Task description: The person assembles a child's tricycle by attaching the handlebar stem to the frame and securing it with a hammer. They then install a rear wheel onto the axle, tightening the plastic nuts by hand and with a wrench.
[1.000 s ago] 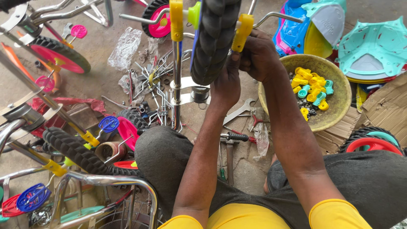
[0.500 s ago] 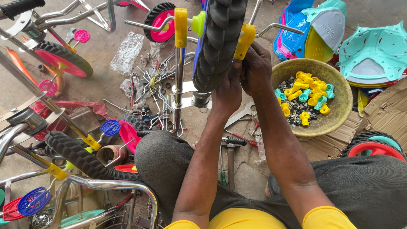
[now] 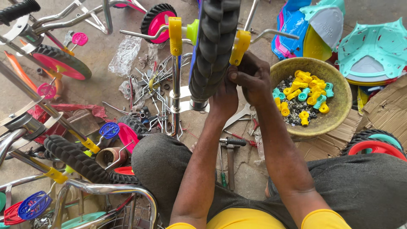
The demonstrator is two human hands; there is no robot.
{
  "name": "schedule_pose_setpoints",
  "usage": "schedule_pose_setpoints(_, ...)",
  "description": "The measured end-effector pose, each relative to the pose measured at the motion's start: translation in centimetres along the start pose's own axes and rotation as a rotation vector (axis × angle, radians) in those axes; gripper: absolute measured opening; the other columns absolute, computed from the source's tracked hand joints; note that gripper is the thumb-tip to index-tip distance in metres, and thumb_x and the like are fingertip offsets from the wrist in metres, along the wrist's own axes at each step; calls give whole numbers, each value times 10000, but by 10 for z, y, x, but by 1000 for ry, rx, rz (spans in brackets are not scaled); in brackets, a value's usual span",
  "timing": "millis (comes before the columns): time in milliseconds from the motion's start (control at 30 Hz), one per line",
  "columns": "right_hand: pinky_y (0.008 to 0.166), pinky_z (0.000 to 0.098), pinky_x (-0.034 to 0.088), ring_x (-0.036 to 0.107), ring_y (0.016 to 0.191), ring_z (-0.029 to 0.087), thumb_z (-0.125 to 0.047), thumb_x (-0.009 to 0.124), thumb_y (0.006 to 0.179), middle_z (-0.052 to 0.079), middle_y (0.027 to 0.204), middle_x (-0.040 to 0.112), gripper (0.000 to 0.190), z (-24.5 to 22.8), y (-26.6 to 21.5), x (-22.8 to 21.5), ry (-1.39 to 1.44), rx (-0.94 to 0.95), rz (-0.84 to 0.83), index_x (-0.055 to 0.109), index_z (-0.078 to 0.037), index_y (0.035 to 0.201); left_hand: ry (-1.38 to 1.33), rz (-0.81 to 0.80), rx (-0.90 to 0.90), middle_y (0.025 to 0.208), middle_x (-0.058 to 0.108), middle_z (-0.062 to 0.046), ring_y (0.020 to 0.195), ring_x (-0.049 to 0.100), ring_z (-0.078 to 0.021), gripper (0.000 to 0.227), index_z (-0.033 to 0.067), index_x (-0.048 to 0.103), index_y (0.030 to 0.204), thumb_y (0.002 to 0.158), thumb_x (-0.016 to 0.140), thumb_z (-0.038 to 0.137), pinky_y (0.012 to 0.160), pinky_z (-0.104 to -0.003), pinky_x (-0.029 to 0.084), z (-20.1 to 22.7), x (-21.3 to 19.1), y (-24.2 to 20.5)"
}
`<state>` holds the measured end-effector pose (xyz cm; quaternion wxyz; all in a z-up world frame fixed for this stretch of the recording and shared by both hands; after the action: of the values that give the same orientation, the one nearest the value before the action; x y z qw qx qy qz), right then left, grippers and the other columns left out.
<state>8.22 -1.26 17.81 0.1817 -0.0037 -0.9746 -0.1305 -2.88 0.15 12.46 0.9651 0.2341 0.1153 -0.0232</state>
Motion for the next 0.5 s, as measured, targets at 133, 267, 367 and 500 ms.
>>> schedule_pose_setpoints(133, 882, 274, 541, 678, 937, 162, -45, 763, 852, 96, 1038, 711, 450, 5, -1, 7, 84, 10, 57, 629, 102, 1255, 0, -9, -32, 1142, 697, -158, 1109, 660, -340, 240, 75, 645, 1267, 1081, 513, 149, 970, -441, 493, -25, 4, -8)
schedule_pose_setpoints(267, 829, 269, 535, 668, 928, 148, -95, 783, 897, 80, 1067, 713, 433, 6, -3, 15, 29, 2, 134, 643, 104, 1255, 348, -43, 79, 1026, 676, -180, 1025, 637, -357, 207, 60, 631, 1178, 1002, 537, 112, 901, -481, 471, -59, 16, -10)
schedule_pose_setpoints(367, 771, 279, 516, 621, 895, 129, -126, 805, 934, 65, 1039, 660, 483, 16, -23, 18, -172, -21, 221, 622, 110, 1314, 195, -136, -16, 1010, 679, -163, 982, 637, -339, 189, 64, 621, 1083, 978, 464, 60, 869, -465, 503, -79, 22, -24)
schedule_pose_setpoints(500, 879, 290, 563, 655, 947, 122, -138, 786, 966, 67, 1089, 699, 583, 20, -37, 22, -93, -167, 252, 528, 39, 1458, -41, -51, -74, 1079, 678, -137, 1010, 641, -295, 247, 40, 636, 1162, 1108, 430, 166, 878, -429, 507, -55, 12, -30)
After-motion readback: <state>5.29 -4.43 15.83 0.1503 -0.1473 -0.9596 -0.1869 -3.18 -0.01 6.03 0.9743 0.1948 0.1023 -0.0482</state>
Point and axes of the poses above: each hand's wrist, its own y-axis towards the middle knuckle, its own x-axis out of the palm, z = x × y, the point moved 1 cm from there along y, towards the middle knuckle
